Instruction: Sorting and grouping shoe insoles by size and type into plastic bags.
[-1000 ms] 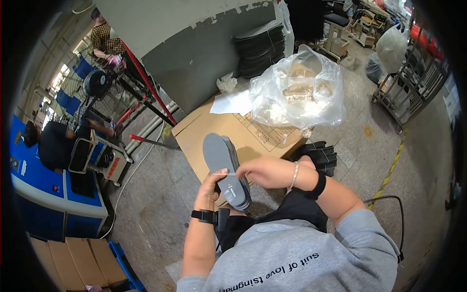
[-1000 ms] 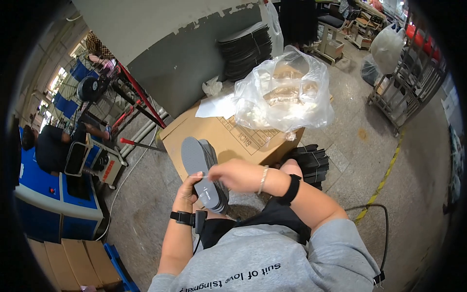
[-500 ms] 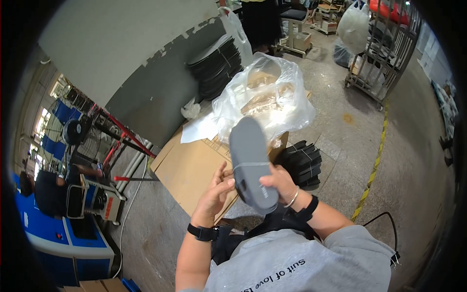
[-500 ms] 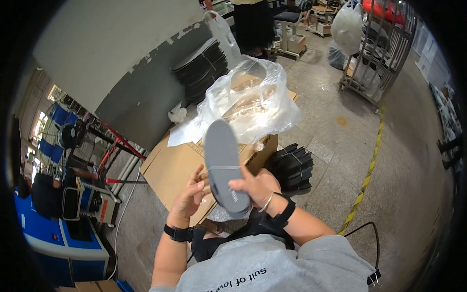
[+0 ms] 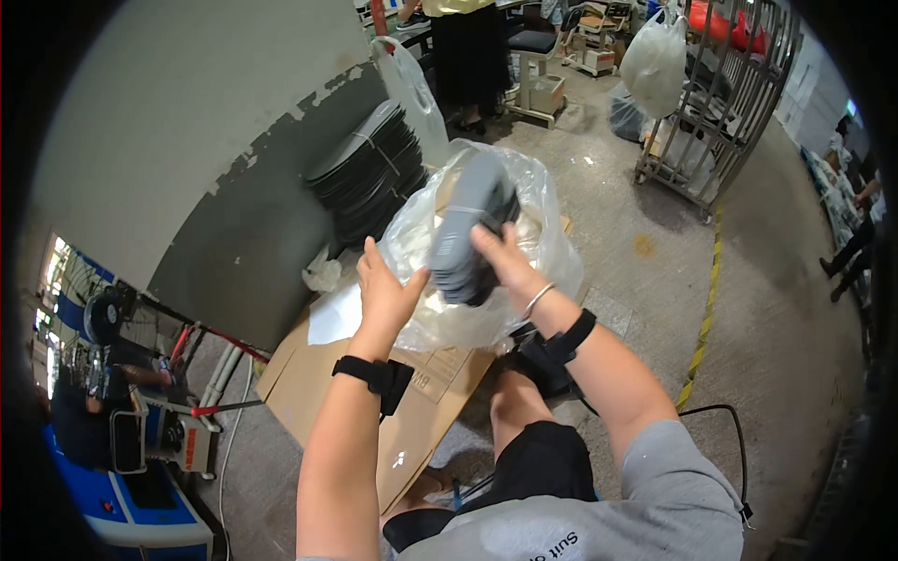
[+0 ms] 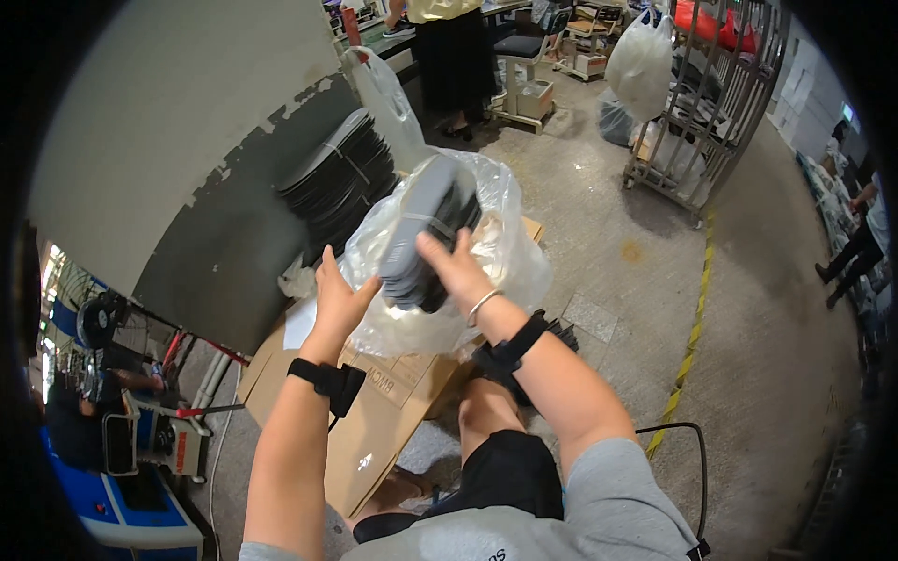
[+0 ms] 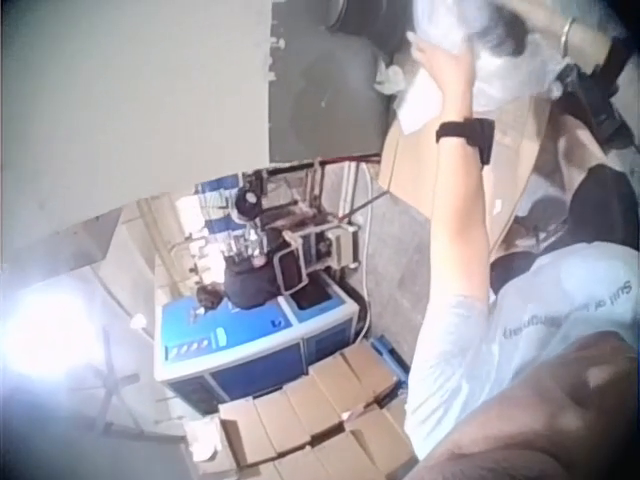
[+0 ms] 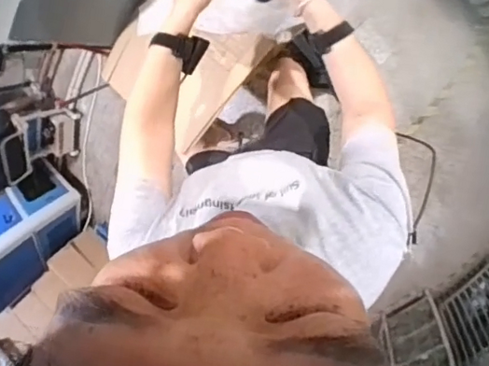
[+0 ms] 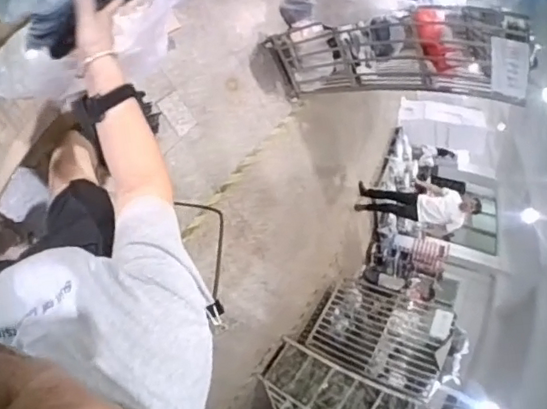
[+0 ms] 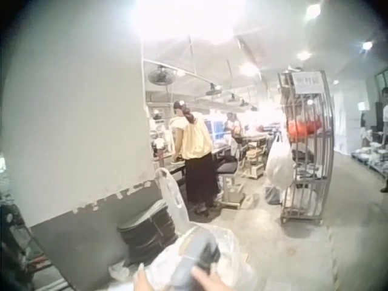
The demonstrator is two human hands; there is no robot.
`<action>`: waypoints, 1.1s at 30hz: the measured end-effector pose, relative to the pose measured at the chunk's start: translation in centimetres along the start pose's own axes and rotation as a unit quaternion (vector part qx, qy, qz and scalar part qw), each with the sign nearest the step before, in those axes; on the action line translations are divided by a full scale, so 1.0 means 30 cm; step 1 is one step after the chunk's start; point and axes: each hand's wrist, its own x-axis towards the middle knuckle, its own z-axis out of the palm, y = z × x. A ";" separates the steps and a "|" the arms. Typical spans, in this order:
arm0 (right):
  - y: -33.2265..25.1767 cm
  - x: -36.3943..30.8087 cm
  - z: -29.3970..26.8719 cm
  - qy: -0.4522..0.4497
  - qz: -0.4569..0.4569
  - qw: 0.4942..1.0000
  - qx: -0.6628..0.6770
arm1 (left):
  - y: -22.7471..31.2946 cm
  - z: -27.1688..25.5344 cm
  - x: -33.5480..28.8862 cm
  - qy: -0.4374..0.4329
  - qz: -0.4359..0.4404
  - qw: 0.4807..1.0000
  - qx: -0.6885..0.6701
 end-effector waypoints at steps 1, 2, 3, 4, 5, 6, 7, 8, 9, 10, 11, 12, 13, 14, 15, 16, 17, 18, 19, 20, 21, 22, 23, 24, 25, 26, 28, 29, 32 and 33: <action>0.037 0.018 -0.001 -0.024 0.013 0.996 -0.086 | -0.053 0.040 0.033 0.015 -0.012 0.999 0.033; 0.071 0.033 -0.017 -0.070 0.006 0.974 -0.215 | -0.101 0.036 0.064 -0.055 -0.071 0.995 0.030; 0.017 -0.010 -0.004 -0.085 -0.046 0.937 -0.337 | -0.181 0.010 0.083 -0.123 -0.138 0.982 0.030; 0.004 -0.012 -0.029 -0.011 -0.133 0.882 -0.453 | -0.245 0.011 0.070 -0.093 -0.137 0.984 -0.071; 0.005 -0.010 -0.072 0.066 -0.212 0.800 -0.558 | -0.244 0.021 0.063 -0.102 -0.134 0.983 -0.076; -0.001 0.008 -0.126 0.115 -0.225 0.760 -0.598 | -0.220 0.009 0.057 -0.090 -0.171 0.953 -0.232; -0.013 0.037 -0.177 0.163 -0.238 0.717 -0.635 | -0.195 0.000 0.051 -0.076 -0.205 0.899 -0.380; -0.026 0.059 -0.206 0.167 -0.236 0.717 -0.634 | -0.181 -0.011 0.044 -0.081 -0.203 0.899 -0.378; -0.042 0.081 -0.227 0.211 -0.162 0.701 -0.662 | -0.167 -0.026 0.037 -0.055 -0.237 0.865 -0.439; -0.055 0.091 -0.250 0.253 -0.087 0.679 -0.683 | -0.158 -0.037 0.028 -0.029 -0.268 0.826 -0.496; -0.047 0.105 -0.276 0.256 -0.091 0.682 -0.679 | -0.154 -0.063 0.015 -0.027 -0.262 0.829 -0.494; -0.010 0.129 -0.323 0.286 -0.013 0.761 -0.583 | -0.153 -0.080 0.006 -0.013 -0.290 0.787 -0.544; 0.018 0.147 -0.370 0.307 0.063 0.823 -0.474 | -0.144 -0.096 -0.002 0.001 -0.317 0.740 -0.593; 0.026 0.153 -0.416 0.212 0.118 0.863 -0.444 | -0.116 -0.122 -0.017 0.014 -0.324 0.727 -0.605; 0.023 0.149 -0.443 0.113 0.170 0.889 -0.409 | -0.096 -0.152 -0.028 0.016 -0.316 0.729 -0.607; 0.028 0.150 -0.446 0.115 0.161 0.891 -0.409 | -0.079 -0.185 -0.039 0.008 -0.288 0.726 -0.624; 0.037 0.147 -0.447 0.136 0.100 0.956 -0.240 | -0.065 -0.208 -0.058 0.001 -0.263 0.722 -0.640; 0.017 0.106 -0.427 0.151 0.039 0.986 -0.063 | -0.031 -0.236 -0.069 0.013 -0.256 0.700 -0.667; -0.031 0.091 -0.422 0.124 -0.002 0.992 0.013 | 0.004 -0.273 -0.081 0.013 -0.235 0.712 -0.661; -0.142 0.051 -0.379 0.092 -0.037 0.991 0.090 | -0.003 -0.319 -0.082 0.028 -0.214 0.717 -0.663; -0.247 0.029 -0.392 0.061 -0.073 0.993 0.072 | 0.038 -0.370 -0.085 0.014 -0.193 0.718 -0.669; -0.349 0.000 -0.366 0.019 -0.106 0.993 0.057 | 0.060 -0.451 -0.090 0.008 -0.164 0.706 -0.689; -0.468 -0.075 -0.276 0.041 -0.102 0.987 0.117 | 0.048 -0.514 -0.090 0.023 -0.152 0.715 -0.682; -0.550 -0.095 -0.293 0.066 -0.153 0.984 0.066 | 0.101 -0.570 -0.096 0.015 -0.139 0.738 -0.660; -0.632 -0.124 -0.312 0.067 -0.156 0.985 0.029 | 0.160 -0.609 -0.097 0.042 -0.144 0.743 -0.653; -0.710 -0.141 -0.294 0.091 -0.169 0.981 0.016 | 0.167 -0.679 -0.099 0.041 -0.094 0.728 -0.678; -0.848 -0.214 -0.236 0.106 -0.181 0.977 0.038 | 0.176 -0.815 -0.101 0.029 -0.039 0.718 -0.695; -0.902 -0.285 -0.203 0.096 -0.209 0.971 0.066 | 0.190 -0.867 -0.108 0.011 -0.016 0.725 -0.689; -1.018 -0.300 -0.310 0.103 -0.246 0.962 0.061 | 0.347 -0.925 -0.160 0.038 0.003 0.722 -0.691; -1.038 -0.321 -0.309 0.095 -0.239 0.962 0.097 | 0.363 -0.946 -0.180 0.044 0.012 0.717 -0.695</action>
